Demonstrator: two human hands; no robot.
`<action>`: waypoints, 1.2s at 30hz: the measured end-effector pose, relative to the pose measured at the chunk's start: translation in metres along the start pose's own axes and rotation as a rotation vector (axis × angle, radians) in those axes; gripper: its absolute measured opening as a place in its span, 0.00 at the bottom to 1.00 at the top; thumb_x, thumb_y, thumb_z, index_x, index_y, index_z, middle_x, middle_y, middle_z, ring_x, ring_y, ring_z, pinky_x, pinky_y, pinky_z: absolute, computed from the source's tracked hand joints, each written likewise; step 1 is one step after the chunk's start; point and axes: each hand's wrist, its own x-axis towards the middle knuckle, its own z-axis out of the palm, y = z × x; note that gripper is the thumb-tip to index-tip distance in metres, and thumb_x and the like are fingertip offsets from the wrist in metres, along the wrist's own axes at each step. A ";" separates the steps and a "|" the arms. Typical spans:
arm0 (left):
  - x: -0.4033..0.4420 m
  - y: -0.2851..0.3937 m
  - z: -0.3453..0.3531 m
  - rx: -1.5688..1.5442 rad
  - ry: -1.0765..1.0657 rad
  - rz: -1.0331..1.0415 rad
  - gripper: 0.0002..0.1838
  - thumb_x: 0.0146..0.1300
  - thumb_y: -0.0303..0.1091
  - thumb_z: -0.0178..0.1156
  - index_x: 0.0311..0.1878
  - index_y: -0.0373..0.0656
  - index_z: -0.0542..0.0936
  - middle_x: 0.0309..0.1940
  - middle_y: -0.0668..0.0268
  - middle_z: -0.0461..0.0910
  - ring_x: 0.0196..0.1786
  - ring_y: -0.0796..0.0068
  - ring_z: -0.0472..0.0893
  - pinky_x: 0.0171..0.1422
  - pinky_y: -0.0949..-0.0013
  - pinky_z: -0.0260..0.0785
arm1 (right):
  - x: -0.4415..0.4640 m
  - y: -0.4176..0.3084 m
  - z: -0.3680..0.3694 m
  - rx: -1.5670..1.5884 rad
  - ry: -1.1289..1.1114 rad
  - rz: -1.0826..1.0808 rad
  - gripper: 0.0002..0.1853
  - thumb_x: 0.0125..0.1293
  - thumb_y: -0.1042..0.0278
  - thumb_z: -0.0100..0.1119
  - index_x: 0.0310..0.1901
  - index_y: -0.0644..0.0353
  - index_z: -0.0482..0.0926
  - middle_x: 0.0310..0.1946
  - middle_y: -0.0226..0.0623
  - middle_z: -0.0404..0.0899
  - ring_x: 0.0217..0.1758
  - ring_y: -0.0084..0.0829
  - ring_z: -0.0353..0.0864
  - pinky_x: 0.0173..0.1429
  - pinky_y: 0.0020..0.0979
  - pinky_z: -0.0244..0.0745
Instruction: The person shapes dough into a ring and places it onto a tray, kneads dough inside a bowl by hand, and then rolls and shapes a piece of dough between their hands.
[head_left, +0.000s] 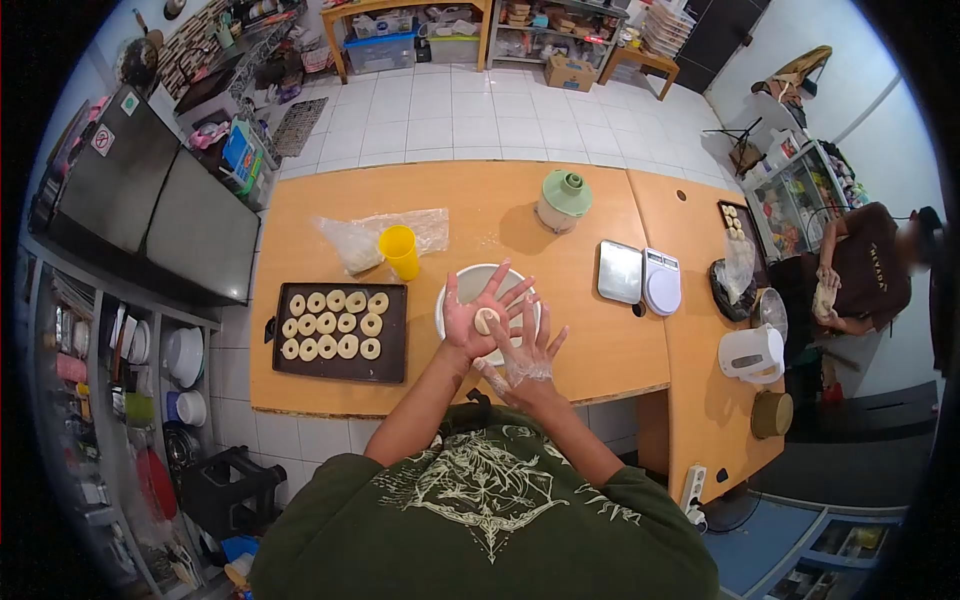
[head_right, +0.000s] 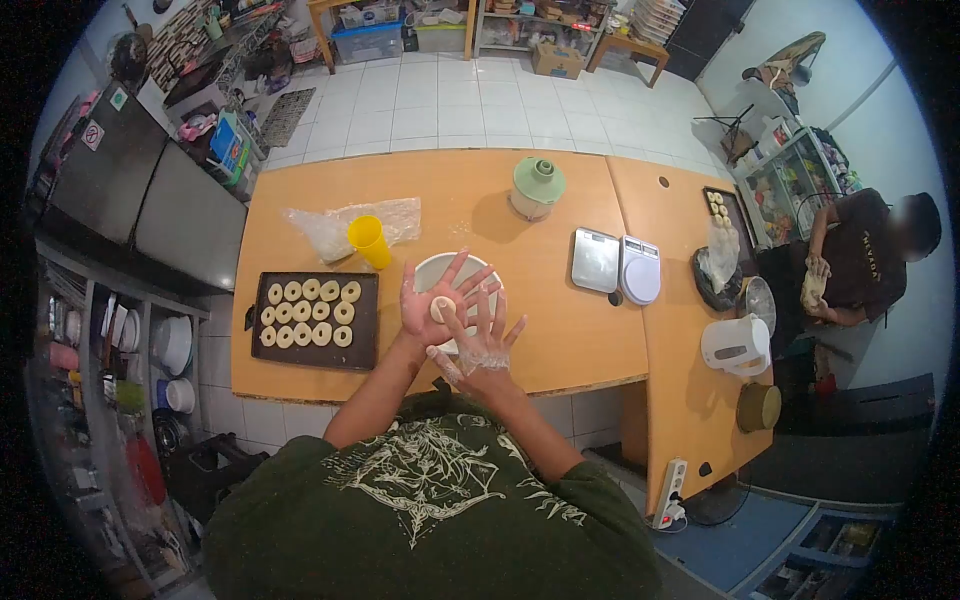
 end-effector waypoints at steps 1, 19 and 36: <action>0.000 -0.001 0.002 0.000 0.001 -0.001 0.56 0.54 0.85 0.37 0.79 0.60 0.48 0.78 0.49 0.47 0.78 0.43 0.51 0.71 0.29 0.52 | -0.001 0.000 0.001 0.001 0.000 0.001 0.39 0.65 0.29 0.50 0.75 0.34 0.60 0.78 0.57 0.30 0.80 0.65 0.22 0.66 0.79 0.17; -0.007 -0.006 0.012 -0.044 0.068 0.068 0.54 0.57 0.83 0.38 0.80 0.59 0.47 0.79 0.48 0.43 0.79 0.40 0.47 0.76 0.36 0.49 | -0.003 -0.006 0.004 0.060 0.003 -0.062 0.34 0.67 0.32 0.50 0.71 0.35 0.67 0.79 0.52 0.35 0.80 0.63 0.23 0.65 0.81 0.20; -0.006 -0.004 0.016 -0.018 0.003 0.023 0.55 0.55 0.85 0.35 0.80 0.62 0.46 0.79 0.48 0.42 0.79 0.38 0.44 0.71 0.23 0.45 | -0.005 0.000 0.006 -0.040 0.096 -0.024 0.43 0.63 0.27 0.51 0.75 0.43 0.61 0.78 0.55 0.37 0.81 0.61 0.27 0.65 0.81 0.19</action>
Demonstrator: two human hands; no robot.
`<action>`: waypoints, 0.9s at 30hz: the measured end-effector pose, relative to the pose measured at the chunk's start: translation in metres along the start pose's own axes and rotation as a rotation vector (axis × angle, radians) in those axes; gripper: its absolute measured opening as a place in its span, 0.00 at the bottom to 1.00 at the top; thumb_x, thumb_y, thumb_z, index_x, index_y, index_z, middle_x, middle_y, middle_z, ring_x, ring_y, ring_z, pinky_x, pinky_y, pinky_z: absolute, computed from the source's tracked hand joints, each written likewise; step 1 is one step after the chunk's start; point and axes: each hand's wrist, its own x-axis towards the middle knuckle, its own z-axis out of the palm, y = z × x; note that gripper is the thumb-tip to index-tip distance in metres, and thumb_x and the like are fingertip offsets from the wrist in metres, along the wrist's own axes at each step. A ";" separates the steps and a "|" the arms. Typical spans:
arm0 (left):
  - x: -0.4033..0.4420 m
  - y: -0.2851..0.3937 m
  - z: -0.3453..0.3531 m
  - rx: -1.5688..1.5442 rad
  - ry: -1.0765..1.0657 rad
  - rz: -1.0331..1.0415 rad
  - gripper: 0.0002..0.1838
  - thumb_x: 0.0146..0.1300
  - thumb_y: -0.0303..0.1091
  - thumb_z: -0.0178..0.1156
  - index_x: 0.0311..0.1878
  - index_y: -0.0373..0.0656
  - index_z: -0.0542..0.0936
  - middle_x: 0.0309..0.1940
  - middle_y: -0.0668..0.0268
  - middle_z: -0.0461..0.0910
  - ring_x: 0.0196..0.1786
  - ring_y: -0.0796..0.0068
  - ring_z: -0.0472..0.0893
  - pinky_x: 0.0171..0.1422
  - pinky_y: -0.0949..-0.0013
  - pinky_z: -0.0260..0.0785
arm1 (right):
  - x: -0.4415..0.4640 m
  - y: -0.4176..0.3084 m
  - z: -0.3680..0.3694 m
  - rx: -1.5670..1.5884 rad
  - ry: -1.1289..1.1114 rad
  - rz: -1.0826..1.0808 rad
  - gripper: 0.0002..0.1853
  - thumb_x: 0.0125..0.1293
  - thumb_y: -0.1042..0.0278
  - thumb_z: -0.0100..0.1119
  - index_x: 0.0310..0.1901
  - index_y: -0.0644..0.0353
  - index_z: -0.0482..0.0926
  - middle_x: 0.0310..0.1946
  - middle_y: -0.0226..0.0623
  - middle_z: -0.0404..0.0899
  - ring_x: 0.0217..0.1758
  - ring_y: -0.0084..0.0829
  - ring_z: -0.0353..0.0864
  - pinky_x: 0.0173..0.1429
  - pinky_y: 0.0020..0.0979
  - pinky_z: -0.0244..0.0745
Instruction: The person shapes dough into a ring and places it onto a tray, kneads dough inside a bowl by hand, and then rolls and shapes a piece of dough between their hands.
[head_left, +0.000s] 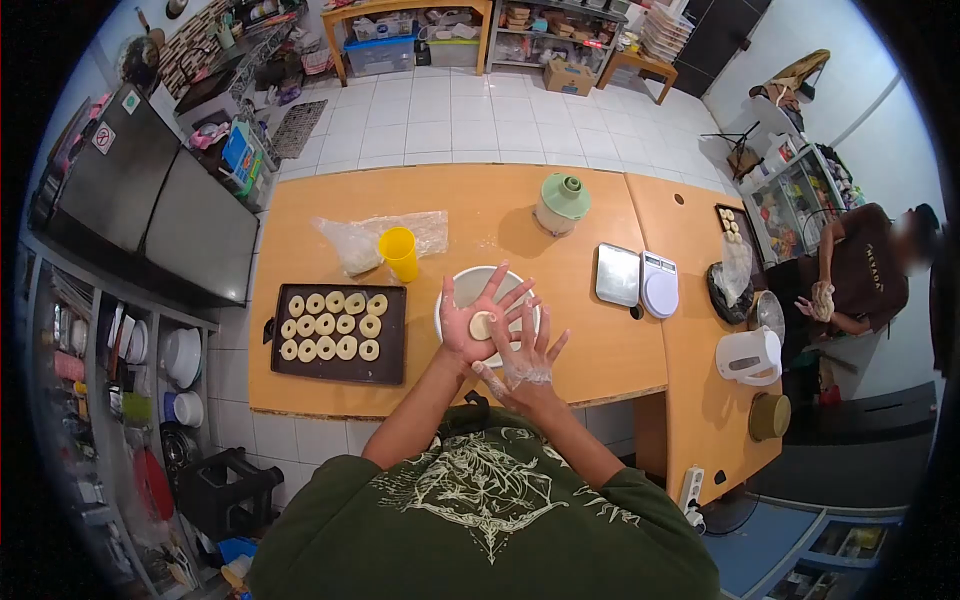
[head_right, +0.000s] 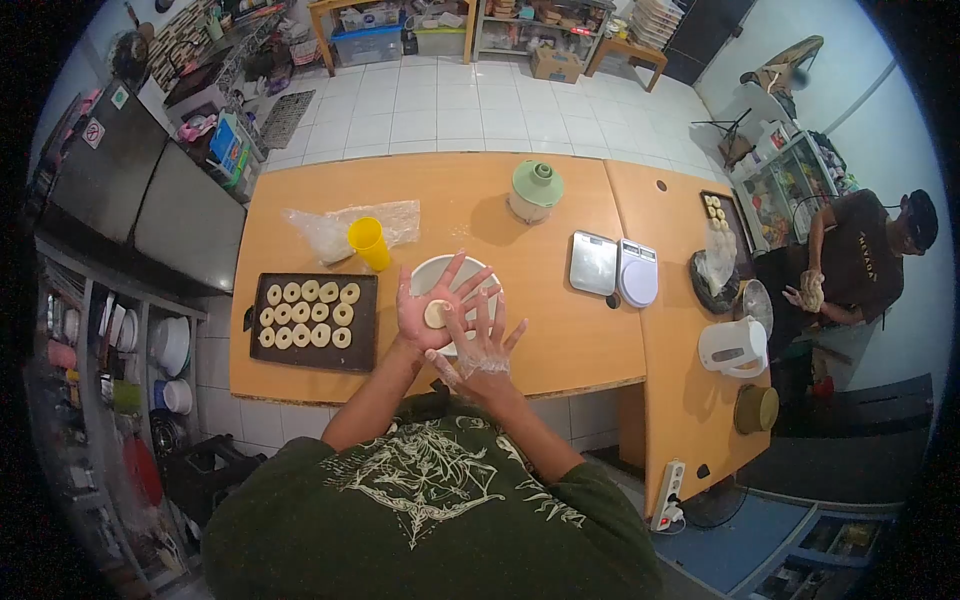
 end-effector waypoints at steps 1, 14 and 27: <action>0.000 0.000 0.000 0.000 0.001 0.000 0.55 0.55 0.85 0.35 0.80 0.62 0.46 0.79 0.48 0.42 0.79 0.38 0.44 0.71 0.23 0.45 | 0.000 0.000 -0.001 0.000 -0.001 0.001 0.43 0.63 0.27 0.51 0.75 0.43 0.61 0.78 0.55 0.37 0.81 0.61 0.27 0.65 0.81 0.19; 0.003 0.003 -0.001 0.024 0.041 0.005 0.55 0.54 0.86 0.37 0.80 0.64 0.48 0.79 0.50 0.45 0.78 0.43 0.51 0.69 0.25 0.50 | 0.006 0.002 -0.014 0.048 -0.072 -0.004 0.41 0.63 0.27 0.51 0.74 0.38 0.62 0.78 0.59 0.32 0.79 0.66 0.25 0.66 0.80 0.18; -0.001 -0.001 -0.009 0.017 0.028 0.014 0.55 0.55 0.86 0.34 0.80 0.63 0.46 0.80 0.49 0.40 0.80 0.41 0.43 0.73 0.24 0.42 | -0.006 0.002 -0.011 0.067 -0.064 -0.019 0.34 0.64 0.30 0.53 0.69 0.32 0.70 0.78 0.53 0.39 0.81 0.62 0.27 0.67 0.80 0.21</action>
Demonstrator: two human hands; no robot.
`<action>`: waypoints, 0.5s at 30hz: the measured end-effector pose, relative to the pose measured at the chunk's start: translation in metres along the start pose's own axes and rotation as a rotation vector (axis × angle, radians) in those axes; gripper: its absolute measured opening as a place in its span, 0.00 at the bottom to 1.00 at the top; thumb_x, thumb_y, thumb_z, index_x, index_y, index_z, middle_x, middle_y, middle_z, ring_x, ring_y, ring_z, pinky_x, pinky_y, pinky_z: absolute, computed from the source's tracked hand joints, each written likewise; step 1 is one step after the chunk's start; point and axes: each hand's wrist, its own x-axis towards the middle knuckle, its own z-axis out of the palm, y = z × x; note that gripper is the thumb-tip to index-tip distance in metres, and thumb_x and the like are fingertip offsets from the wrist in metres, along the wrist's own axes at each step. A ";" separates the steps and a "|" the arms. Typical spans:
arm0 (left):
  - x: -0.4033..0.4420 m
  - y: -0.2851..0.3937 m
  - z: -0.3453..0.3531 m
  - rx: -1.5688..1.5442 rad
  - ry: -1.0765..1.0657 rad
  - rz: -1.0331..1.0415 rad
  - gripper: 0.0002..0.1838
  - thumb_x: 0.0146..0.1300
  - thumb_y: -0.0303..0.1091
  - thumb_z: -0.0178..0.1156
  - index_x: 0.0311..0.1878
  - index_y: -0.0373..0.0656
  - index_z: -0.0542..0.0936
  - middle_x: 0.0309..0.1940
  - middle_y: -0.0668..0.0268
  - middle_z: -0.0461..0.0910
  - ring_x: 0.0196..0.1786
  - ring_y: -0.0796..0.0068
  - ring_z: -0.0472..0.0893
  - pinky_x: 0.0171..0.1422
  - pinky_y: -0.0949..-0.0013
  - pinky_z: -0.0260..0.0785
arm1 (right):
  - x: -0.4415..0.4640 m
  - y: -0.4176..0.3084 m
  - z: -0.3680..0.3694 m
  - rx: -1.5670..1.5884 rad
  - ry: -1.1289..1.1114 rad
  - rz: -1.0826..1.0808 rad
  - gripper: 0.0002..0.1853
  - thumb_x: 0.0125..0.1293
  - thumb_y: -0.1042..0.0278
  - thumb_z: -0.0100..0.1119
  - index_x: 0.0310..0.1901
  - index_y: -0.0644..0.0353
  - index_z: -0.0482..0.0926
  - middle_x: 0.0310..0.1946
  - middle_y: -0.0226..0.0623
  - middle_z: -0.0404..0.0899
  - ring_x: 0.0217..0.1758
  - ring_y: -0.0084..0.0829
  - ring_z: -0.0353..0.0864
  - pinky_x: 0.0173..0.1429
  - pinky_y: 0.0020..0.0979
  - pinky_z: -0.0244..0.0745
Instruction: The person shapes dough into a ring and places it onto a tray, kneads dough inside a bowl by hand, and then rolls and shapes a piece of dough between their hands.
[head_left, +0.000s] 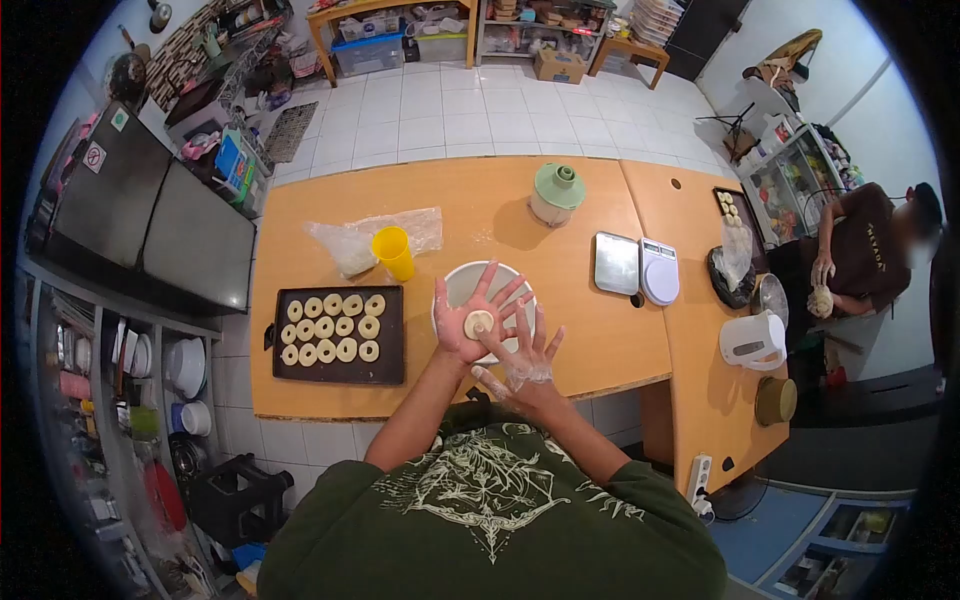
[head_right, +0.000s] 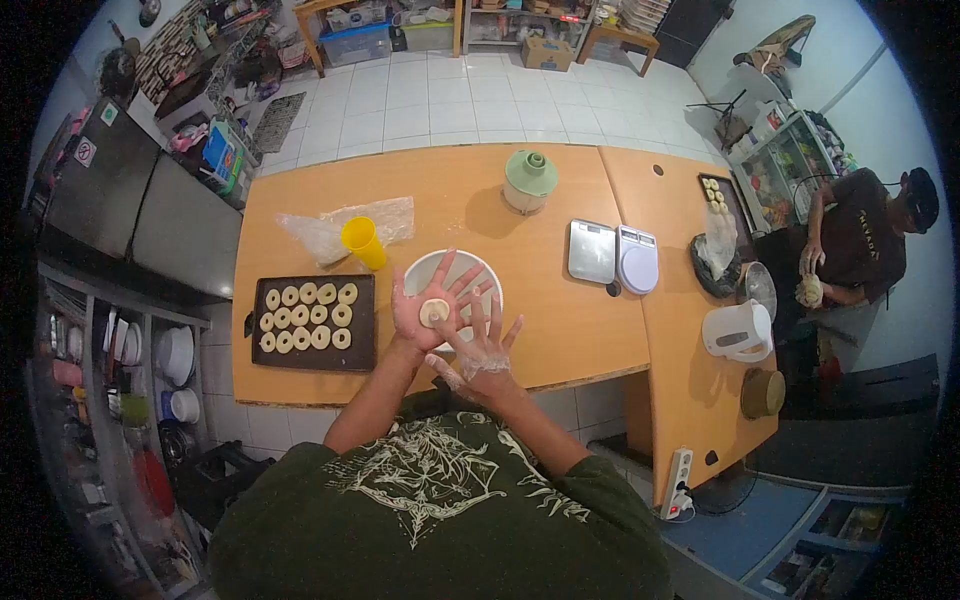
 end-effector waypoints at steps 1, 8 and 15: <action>0.000 -0.001 0.002 -0.001 0.000 0.000 0.55 0.55 0.86 0.34 0.80 0.63 0.46 0.80 0.49 0.40 0.80 0.41 0.43 0.73 0.24 0.42 | 0.000 0.002 0.001 0.000 -0.001 0.000 0.34 0.64 0.30 0.53 0.69 0.32 0.70 0.78 0.53 0.39 0.81 0.62 0.27 0.67 0.80 0.21; 0.001 -0.005 0.008 -0.004 0.046 0.004 0.55 0.54 0.86 0.36 0.80 0.65 0.47 0.79 0.52 0.45 0.79 0.44 0.50 0.69 0.27 0.52 | 0.000 0.006 0.002 0.028 -0.034 -0.004 0.30 0.65 0.34 0.54 0.67 0.32 0.72 0.78 0.52 0.39 0.81 0.62 0.28 0.68 0.80 0.23; -0.004 -0.005 0.004 -0.008 -0.012 0.017 0.55 0.54 0.86 0.32 0.80 0.64 0.45 0.80 0.50 0.40 0.80 0.41 0.43 0.72 0.25 0.42 | -0.003 0.011 0.003 0.070 0.039 -0.042 0.30 0.64 0.34 0.56 0.66 0.32 0.73 0.78 0.53 0.39 0.80 0.63 0.30 0.68 0.80 0.27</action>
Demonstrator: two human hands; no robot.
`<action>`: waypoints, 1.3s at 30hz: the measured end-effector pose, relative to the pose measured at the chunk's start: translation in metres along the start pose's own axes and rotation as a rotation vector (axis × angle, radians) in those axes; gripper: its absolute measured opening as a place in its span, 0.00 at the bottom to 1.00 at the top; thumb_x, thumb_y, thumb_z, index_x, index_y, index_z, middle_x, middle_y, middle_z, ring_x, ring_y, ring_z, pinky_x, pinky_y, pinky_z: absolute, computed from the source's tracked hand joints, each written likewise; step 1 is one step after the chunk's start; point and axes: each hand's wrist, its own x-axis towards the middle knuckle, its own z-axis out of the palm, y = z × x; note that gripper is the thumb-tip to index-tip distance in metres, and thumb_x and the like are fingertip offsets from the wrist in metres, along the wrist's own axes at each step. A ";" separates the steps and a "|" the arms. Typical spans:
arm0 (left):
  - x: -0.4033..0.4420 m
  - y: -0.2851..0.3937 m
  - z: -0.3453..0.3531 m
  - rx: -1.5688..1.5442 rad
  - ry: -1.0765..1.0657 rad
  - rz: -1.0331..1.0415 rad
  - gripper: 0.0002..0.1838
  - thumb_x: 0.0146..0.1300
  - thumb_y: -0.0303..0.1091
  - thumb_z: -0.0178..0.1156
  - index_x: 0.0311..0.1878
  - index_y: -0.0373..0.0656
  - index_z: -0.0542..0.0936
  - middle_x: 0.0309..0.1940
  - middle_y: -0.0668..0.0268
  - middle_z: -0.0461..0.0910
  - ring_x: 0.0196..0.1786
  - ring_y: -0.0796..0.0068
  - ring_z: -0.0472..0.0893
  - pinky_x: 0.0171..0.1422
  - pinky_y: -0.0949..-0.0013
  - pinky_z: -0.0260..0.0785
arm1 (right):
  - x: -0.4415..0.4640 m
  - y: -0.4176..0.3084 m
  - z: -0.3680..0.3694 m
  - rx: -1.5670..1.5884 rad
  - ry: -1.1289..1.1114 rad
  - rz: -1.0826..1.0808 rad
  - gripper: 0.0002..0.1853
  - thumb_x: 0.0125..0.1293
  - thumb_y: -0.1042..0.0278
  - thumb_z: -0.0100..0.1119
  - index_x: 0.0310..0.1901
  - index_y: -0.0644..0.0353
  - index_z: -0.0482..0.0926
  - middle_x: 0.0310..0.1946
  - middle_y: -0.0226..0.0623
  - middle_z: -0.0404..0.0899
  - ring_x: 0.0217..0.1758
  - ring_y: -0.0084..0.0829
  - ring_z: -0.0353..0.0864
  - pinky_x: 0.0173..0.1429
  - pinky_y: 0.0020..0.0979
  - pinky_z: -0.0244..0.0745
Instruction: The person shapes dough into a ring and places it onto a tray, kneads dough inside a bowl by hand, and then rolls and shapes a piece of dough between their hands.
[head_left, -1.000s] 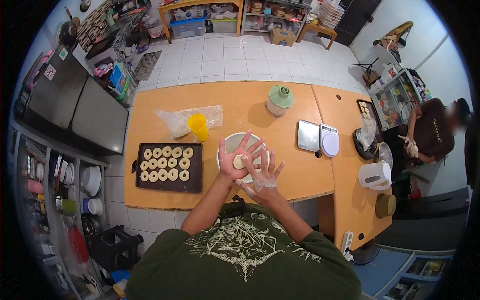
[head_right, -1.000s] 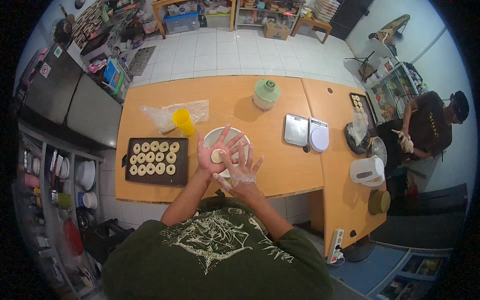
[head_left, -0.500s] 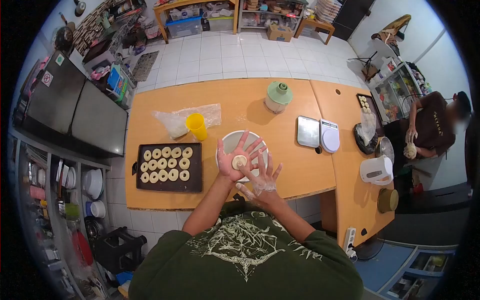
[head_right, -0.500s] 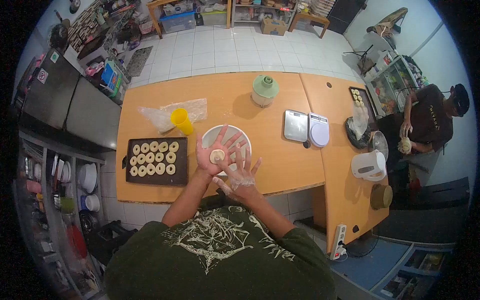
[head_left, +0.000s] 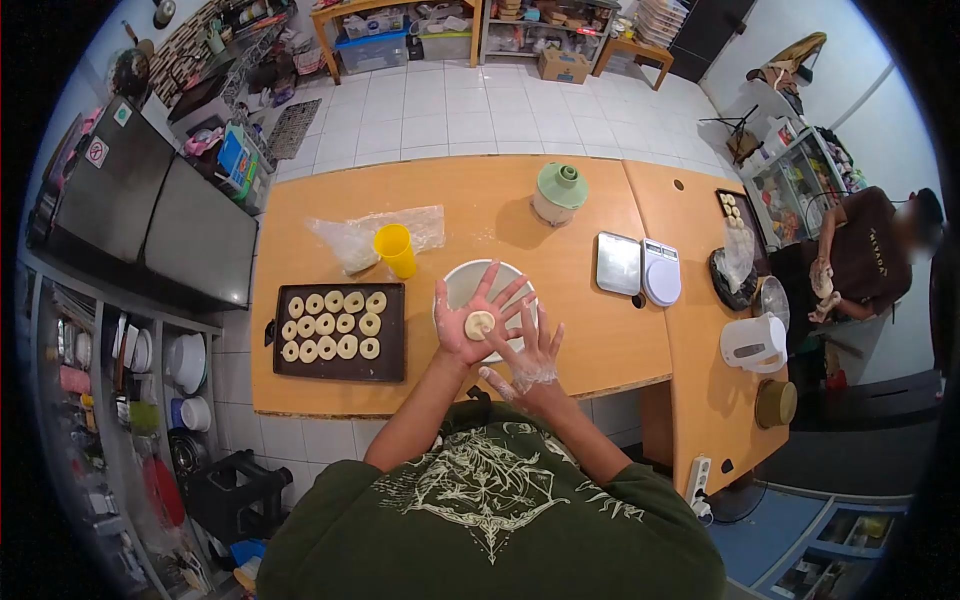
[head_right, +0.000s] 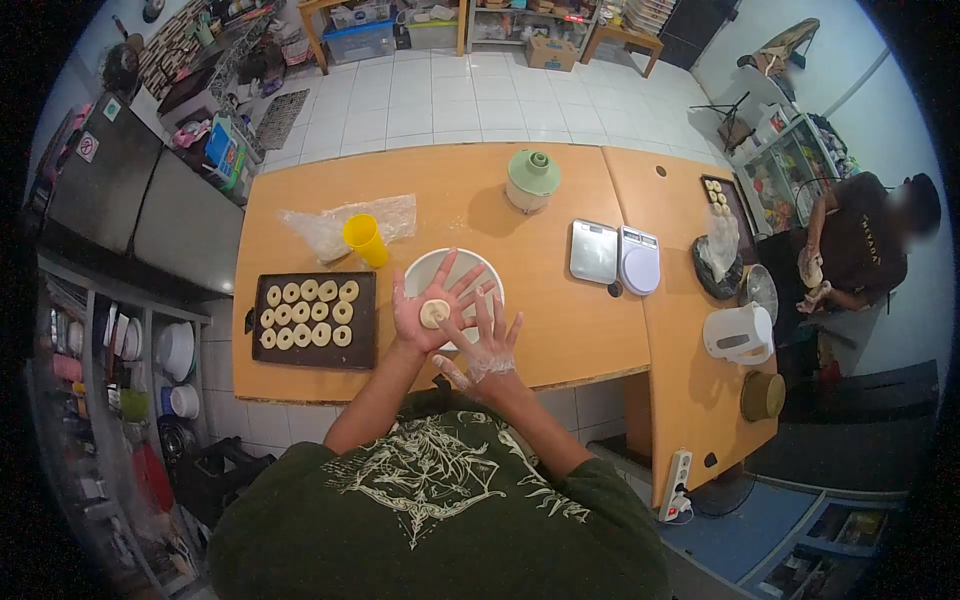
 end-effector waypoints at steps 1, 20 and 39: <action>0.000 0.000 0.000 -0.001 0.000 0.002 0.55 0.54 0.86 0.32 0.80 0.64 0.45 0.80 0.50 0.40 0.80 0.41 0.43 0.72 0.25 0.42 | -0.001 0.001 0.001 0.000 -0.002 -0.001 0.30 0.64 0.34 0.56 0.66 0.32 0.73 0.78 0.53 0.39 0.80 0.63 0.30 0.68 0.80 0.27; 0.001 -0.008 0.011 -0.030 0.062 -0.055 0.54 0.55 0.84 0.40 0.79 0.63 0.48 0.77 0.50 0.49 0.74 0.46 0.60 0.71 0.34 0.57 | 0.014 -0.002 -0.002 -0.015 0.000 0.084 0.30 0.67 0.40 0.54 0.68 0.38 0.71 0.77 0.56 0.42 0.79 0.65 0.35 0.69 0.78 0.31; -0.001 -0.009 -0.026 -0.018 0.121 -0.102 0.56 0.55 0.84 0.41 0.80 0.63 0.40 0.75 0.52 0.51 0.65 0.42 0.72 0.70 0.36 0.58 | 0.032 0.012 -0.003 0.716 0.073 0.382 0.11 0.62 0.65 0.69 0.37 0.65 0.81 0.28 0.36 0.82 0.35 0.25 0.80 0.38 0.29 0.75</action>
